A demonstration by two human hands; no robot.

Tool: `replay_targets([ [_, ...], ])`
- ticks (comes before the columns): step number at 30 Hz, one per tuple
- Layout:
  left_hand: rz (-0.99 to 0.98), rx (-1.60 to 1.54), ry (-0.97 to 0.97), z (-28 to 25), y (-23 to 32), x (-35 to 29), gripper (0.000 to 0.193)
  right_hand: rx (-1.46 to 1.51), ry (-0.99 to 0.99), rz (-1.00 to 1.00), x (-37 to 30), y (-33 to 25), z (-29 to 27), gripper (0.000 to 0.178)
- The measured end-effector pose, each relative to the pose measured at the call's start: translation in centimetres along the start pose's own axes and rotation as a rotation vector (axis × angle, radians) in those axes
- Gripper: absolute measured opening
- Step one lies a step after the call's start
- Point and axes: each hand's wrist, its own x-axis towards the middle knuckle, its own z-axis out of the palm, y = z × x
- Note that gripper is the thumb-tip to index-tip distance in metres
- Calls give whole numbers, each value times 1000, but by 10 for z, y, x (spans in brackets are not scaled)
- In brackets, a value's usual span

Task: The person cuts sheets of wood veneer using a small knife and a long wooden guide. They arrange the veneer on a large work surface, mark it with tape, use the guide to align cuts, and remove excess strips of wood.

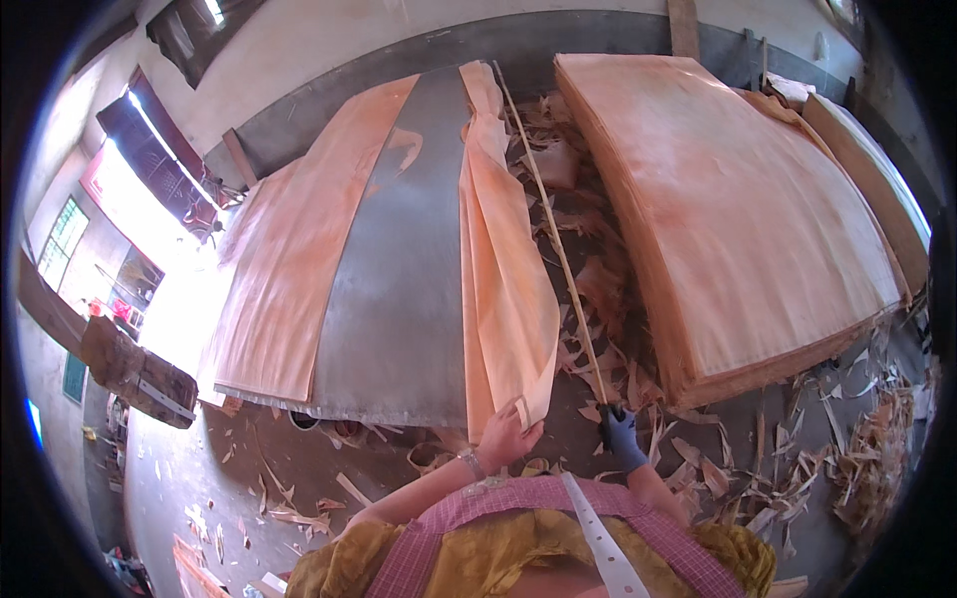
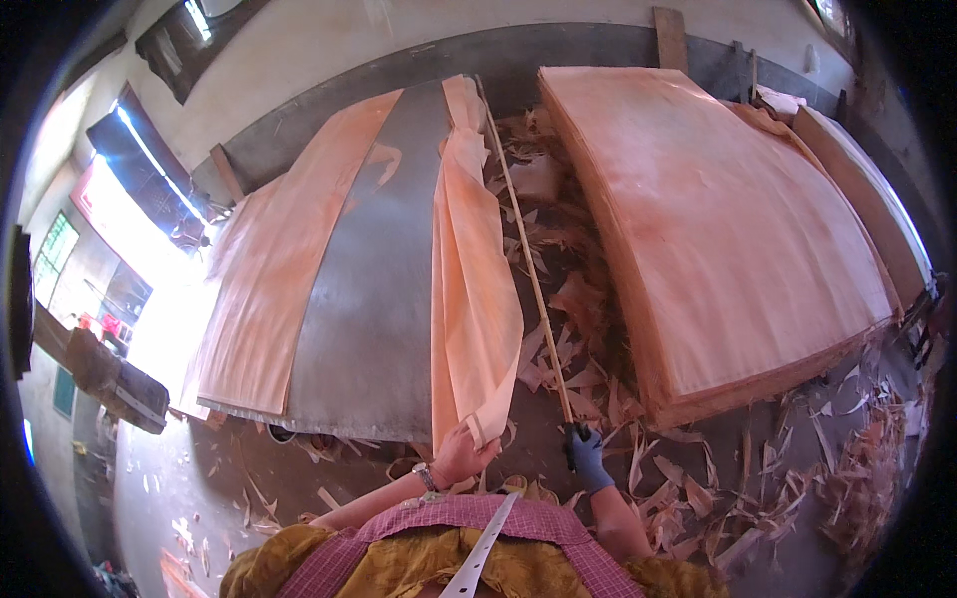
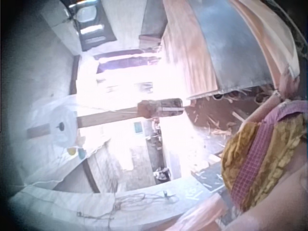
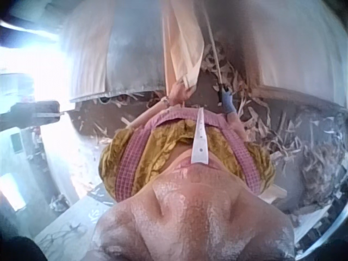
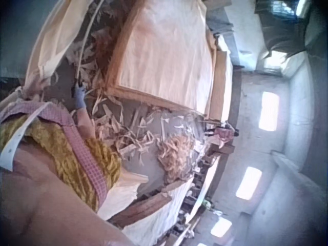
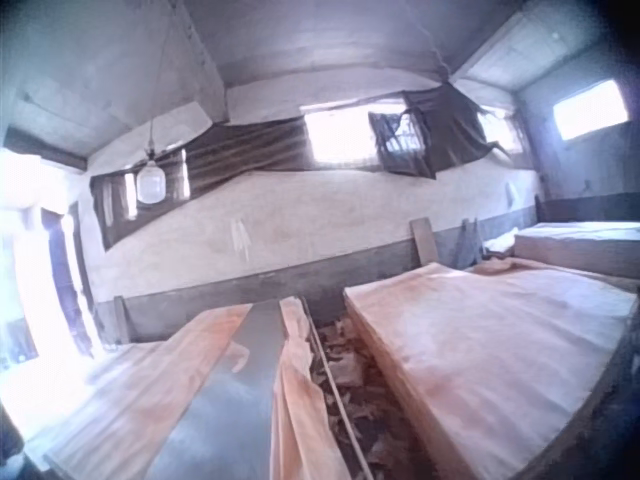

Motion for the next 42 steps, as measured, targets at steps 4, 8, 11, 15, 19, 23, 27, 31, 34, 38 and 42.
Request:
replay_targets([
  [4, -59, -52, 62, -4, 19, 5, 23, -58, 85, -51, 48, 42, 38, 26],
  [8, 36, 47, -18, 3, 26, 22, 26, -20, 49, -62, 94, 61, 91, 27],
  [11, 91, 113, -68, 29, 13, 23, 33, 50, -6, -146, 103, 94, 124, 17],
  [15, 201, 71, -227, 66, 12, 49, 33, 509, -300, 0, 133, 162, 149, 28],
  [19, 222, 82, -387, 108, -1, 64, 28, 409, -346, 32, 113, 169, 162, 29],
  [23, 192, 74, -490, 150, -16, 74, 36, 412, -389, 34, 101, 163, 174, 31],
  [27, 29, 118, -736, 181, -33, 79, 38, 432, -391, 20, 101, 157, 166, 33],
  [31, -23, 142, -811, 192, -40, 79, 39, 456, -396, 23, 90, 152, 156, 34],
  [34, -34, 173, -917, 185, -19, 96, 43, 476, -388, 11, 91, 145, 144, 36],
  [38, 75, 4, -604, 164, -18, 89, 49, 502, -401, -8, 83, 132, 130, 38],
  [42, 76, -48, -390, 118, -1, 105, 41, 549, -416, -33, 68, 112, 102, 40],
])
